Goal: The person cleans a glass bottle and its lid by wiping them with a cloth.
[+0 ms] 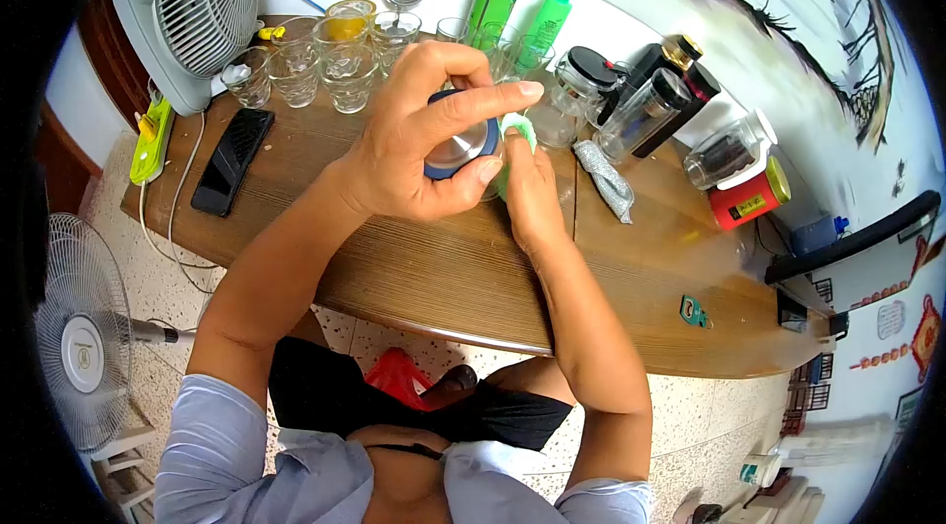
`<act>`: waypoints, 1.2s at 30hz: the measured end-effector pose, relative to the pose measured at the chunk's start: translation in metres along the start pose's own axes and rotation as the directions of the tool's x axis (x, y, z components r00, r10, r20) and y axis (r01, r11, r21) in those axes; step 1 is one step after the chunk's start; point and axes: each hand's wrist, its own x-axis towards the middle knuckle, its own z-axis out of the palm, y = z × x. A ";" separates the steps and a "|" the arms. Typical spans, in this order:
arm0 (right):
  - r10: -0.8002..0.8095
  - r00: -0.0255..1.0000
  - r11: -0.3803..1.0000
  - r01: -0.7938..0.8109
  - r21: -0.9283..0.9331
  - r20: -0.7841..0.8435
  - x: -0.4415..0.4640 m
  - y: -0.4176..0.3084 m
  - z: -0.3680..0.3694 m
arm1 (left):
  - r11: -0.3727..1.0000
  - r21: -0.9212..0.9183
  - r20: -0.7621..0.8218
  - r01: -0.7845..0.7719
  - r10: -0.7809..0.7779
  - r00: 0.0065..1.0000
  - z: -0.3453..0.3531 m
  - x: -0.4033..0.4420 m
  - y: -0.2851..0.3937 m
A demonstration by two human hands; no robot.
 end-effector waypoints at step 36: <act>-0.608 0.793 0.794 0.608 0.016 0.025 -0.046 -0.056 0.029 | 0.978 0.055 0.136 -0.199 0.190 0.972 0.003 0.000 0.006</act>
